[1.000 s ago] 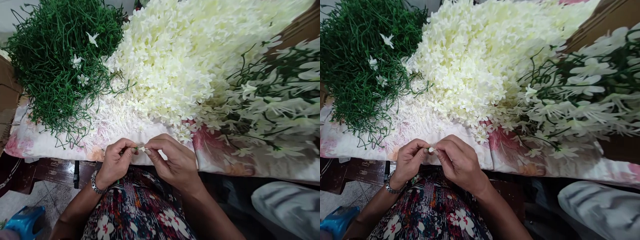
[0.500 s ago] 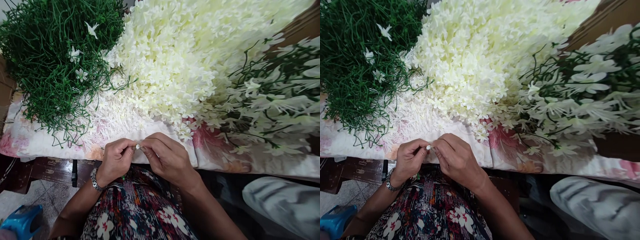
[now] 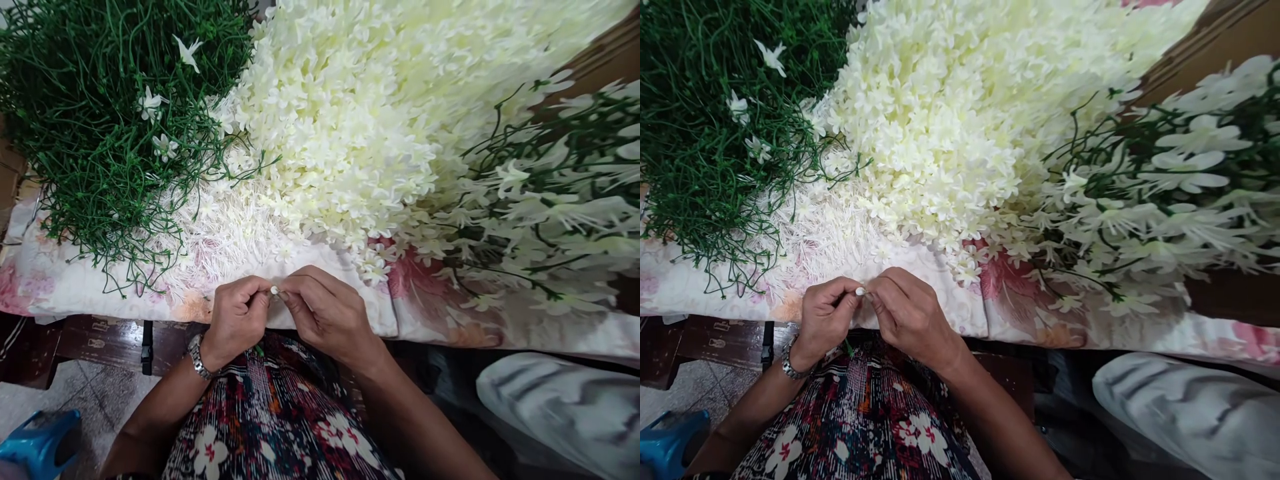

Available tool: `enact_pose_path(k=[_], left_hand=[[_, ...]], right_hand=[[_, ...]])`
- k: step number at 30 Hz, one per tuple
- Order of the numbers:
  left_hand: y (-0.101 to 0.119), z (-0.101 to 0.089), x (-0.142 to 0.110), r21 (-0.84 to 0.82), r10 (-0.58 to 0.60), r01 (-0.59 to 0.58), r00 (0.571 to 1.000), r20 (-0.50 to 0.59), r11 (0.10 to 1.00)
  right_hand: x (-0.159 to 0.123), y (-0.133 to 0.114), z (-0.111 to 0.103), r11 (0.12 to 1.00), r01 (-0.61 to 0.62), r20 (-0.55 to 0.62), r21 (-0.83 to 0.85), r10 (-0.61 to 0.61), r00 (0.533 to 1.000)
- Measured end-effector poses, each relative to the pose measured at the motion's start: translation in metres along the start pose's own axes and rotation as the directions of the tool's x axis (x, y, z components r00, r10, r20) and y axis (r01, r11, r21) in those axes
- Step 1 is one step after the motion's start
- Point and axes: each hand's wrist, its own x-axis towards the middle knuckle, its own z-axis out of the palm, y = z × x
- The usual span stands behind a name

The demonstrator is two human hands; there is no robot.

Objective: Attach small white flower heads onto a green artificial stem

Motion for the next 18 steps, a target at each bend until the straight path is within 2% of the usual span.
enact_pose_path(k=[14, 18], left_hand=[[0.0016, 0.0022, 0.0014, 0.056, 0.042, -0.039, 0.998, -0.054, 0.998], [0.0017, 0.0, 0.0024, -0.015, 0.011, -0.011, 0.999, -0.039, 1.0]], right_hand=[[-0.0009, 0.0004, 0.0056, 0.999, 0.0, -0.003, -0.041, -0.001, 1.0], [0.0002, -0.0003, 0.0027, 1.0, -0.011, 0.01, -0.007, 0.011, 1.0]])
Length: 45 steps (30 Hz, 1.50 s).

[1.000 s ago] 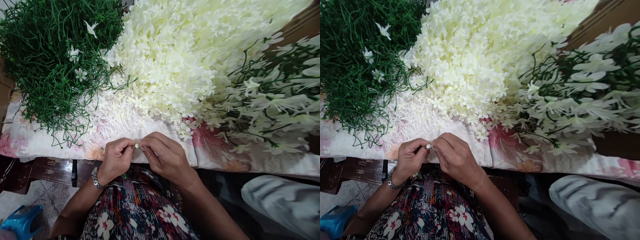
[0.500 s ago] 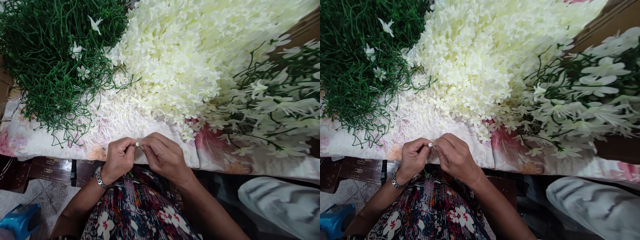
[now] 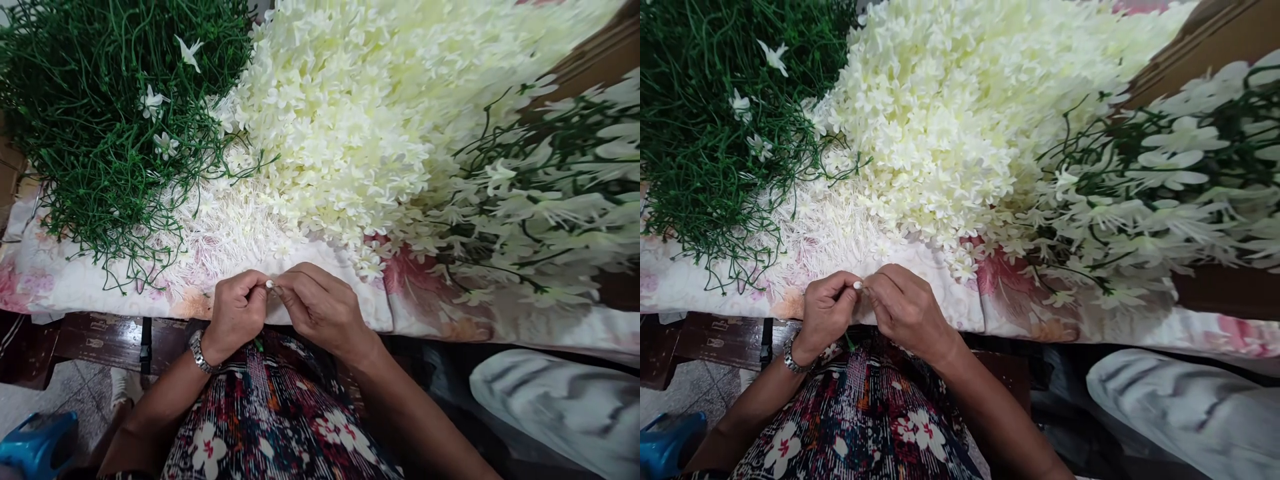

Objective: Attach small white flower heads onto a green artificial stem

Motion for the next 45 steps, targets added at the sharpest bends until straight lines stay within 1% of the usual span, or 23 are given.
enact_pose_path(k=[4, 6, 8, 11, 16, 22, 30, 39, 42, 45], left_hand=[[0.0, -0.003, 0.0, -0.146, -0.049, 0.059, 0.996, 0.072, 0.988], [0.0, -0.005, 0.0, -0.19, -0.065, 0.079, 0.995, 0.077, 0.979], [-0.001, -0.005, 0.0, -0.201, -0.08, 0.093, 0.994, 0.073, 0.975], [-0.001, -0.006, -0.001, -0.188, -0.067, 0.082, 0.994, 0.085, 0.979], [-0.002, -0.006, -0.003, -0.139, -0.015, 0.028, 0.996, 0.093, 0.99], [-0.003, -0.004, -0.004, -0.035, 0.056, -0.054, 0.997, 0.052, 0.998], [-0.003, -0.001, -0.004, 0.063, 0.118, -0.121, 0.992, 0.038, 0.991], [-0.007, 0.001, -0.003, 0.072, 0.15, -0.149, 0.989, 0.001, 0.986], [-0.006, -0.001, -0.004, 0.044, 0.14, -0.141, 0.99, 0.012, 0.989], [-0.003, -0.005, -0.006, 0.009, 0.132, -0.132, 0.991, 0.033, 0.991]], right_hand=[[0.002, -0.001, -0.013, 0.988, -0.089, 0.067, 0.128, 0.081, 0.994], [0.001, -0.001, -0.021, 0.983, -0.11, 0.085, 0.144, 0.098, 0.991], [0.0, -0.001, -0.025, 0.988, -0.093, 0.063, 0.126, 0.085, 0.994], [-0.001, -0.001, -0.026, 0.993, -0.053, 0.02, 0.109, 0.051, 0.998], [-0.001, -0.001, -0.018, 0.996, 0.007, 0.05, 0.089, -0.012, 0.999], [-0.001, 0.0, -0.014, 0.996, 0.008, 0.079, 0.087, -0.015, 0.997], [0.0, 0.004, -0.011, 0.999, 0.014, 0.123, 0.051, -0.02, 0.992], [0.002, 0.001, -0.004, 0.999, 0.025, 0.108, 0.043, -0.029, 0.994], [0.003, 0.001, -0.004, 0.995, 0.003, 0.096, 0.096, -0.012, 0.995], [0.002, 0.003, -0.006, 0.982, -0.057, 0.087, 0.18, 0.042, 0.995]])
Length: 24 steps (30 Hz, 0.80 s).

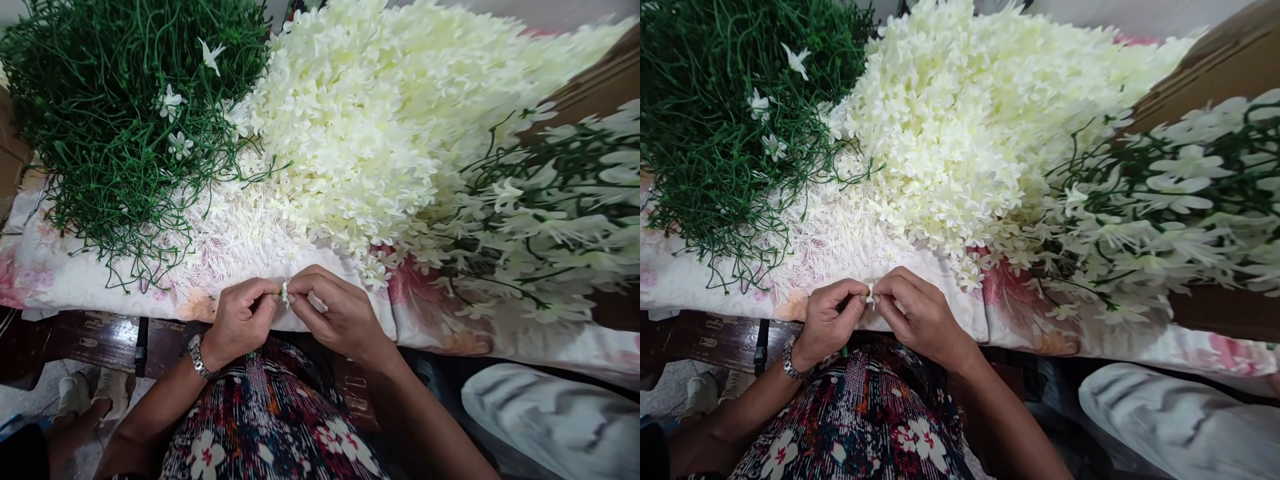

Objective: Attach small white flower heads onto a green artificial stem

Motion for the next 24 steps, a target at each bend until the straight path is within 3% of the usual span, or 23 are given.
enact_pose_path(k=[5, 13, 24], left_hand=[[0.006, -0.004, -0.001, 0.013, 0.038, -0.038, 0.999, -0.009, 0.999], [0.006, -0.003, 0.001, 0.109, 0.082, -0.087, 0.996, 0.043, 0.99], [-0.008, 0.003, 0.002, -0.059, 0.049, -0.05, 0.999, -0.017, 0.997]], right_hand=[[-0.002, 0.001, -0.004, 0.997, -0.047, -0.06, 0.06, 0.05, 0.997], [-0.006, 0.001, -0.002, 0.999, -0.037, -0.046, 0.037, 0.039, 0.998], [0.0, 0.0, 0.004, 1.0, -0.014, -0.045, -0.022, 0.013, 0.999]])
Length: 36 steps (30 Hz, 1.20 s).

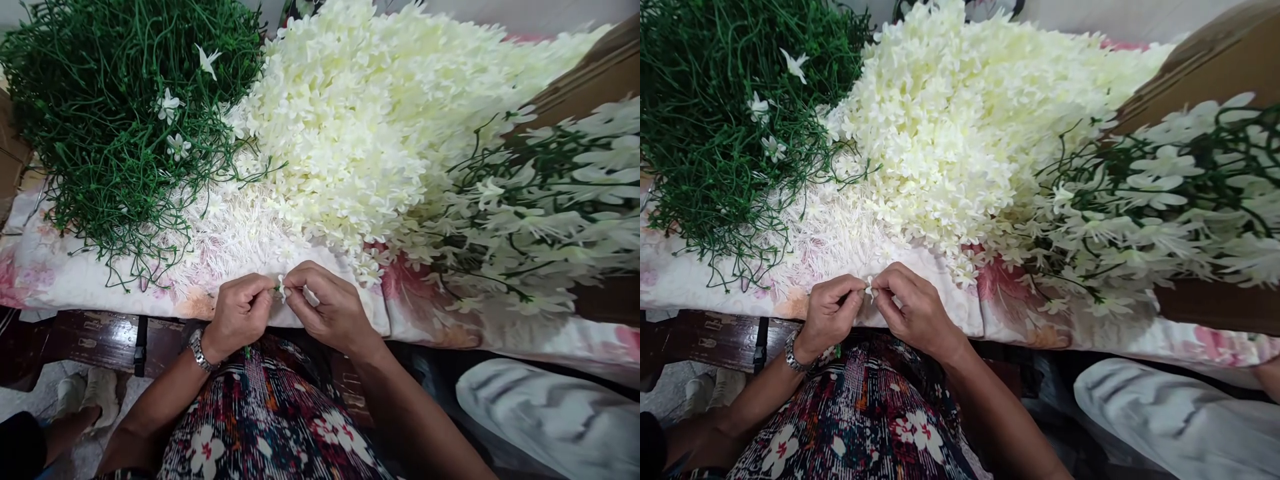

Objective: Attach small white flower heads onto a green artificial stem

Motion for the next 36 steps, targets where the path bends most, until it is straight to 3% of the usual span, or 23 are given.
enact_pose_path(k=[3, 6, 10, 14, 17, 19, 21, 23, 25, 27, 30, 33, 36], left_hand=[[0.002, -0.002, 0.0, -0.066, -0.026, 0.025, 1.0, -0.01, 0.998], [0.005, -0.004, 0.0, -0.205, -0.143, 0.124, 0.986, -0.08, 0.971], [0.01, -0.004, 0.003, -0.345, -0.267, 0.135, 0.889, -0.371, 0.929], [0.014, 0.001, 0.011, -0.354, -0.287, 0.092, 0.785, -0.549, 0.931], [0.016, 0.004, 0.013, -0.375, -0.289, 0.062, 0.755, -0.588, 0.925], [0.017, 0.002, 0.011, -0.448, -0.307, 0.04, 0.781, -0.544, 0.893], [0.018, -0.004, 0.005, -0.507, -0.319, 0.064, 0.843, -0.433, 0.859], [0.021, -0.013, -0.002, -0.45, -0.304, 0.159, 0.913, -0.271, 0.879], [0.024, -0.022, -0.009, -0.319, -0.317, 0.285, 0.947, -0.052, 0.904], [0.026, -0.028, -0.014, -0.235, -0.335, 0.343, 0.939, 0.072, 0.91], [0.028, -0.029, -0.017, -0.24, -0.315, 0.339, 0.94, 0.134, 0.91], [0.028, -0.024, -0.018, -0.288, -0.299, 0.335, 0.94, 0.163, 0.897], [0.024, -0.018, -0.019, -0.34, -0.361, 0.385, 0.923, 0.133, 0.858]], right_hand=[[0.002, -0.001, -0.001, 1.0, -0.005, -0.001, 0.015, 0.005, 1.0], [0.002, -0.004, -0.008, 0.999, -0.028, -0.024, 0.044, 0.029, 0.999], [-0.006, -0.016, -0.013, 0.989, -0.082, -0.135, 0.126, 0.099, 0.986], [-0.016, -0.034, 0.004, 0.981, -0.046, 0.136, 0.187, 0.021, 0.991], [-0.018, -0.038, 0.019, 0.986, 0.026, 0.067, 0.163, -0.038, 0.997], [-0.017, -0.033, 0.021, 0.992, 0.033, -0.004, 0.125, -0.033, 0.999], [-0.014, -0.025, 0.015, 0.998, 0.017, -0.034, 0.063, -0.014, 0.999], [-0.011, -0.019, 0.005, 1.0, 0.029, -0.022, -0.007, -0.029, 0.999], [-0.007, -0.016, -0.007, 0.993, 0.094, 0.056, -0.077, -0.089, 0.994], [-0.003, -0.016, -0.016, 0.975, 0.176, 0.182, -0.134, -0.15, 0.972], [0.001, -0.022, -0.021, 0.951, 0.263, 0.324, -0.164, -0.2, 0.925], [0.002, -0.029, -0.015, 0.941, 0.297, 0.373, -0.163, -0.22, 0.901], [0.001, -0.029, -0.009, 0.947, 0.279, 0.338, -0.157, -0.213, 0.917]])
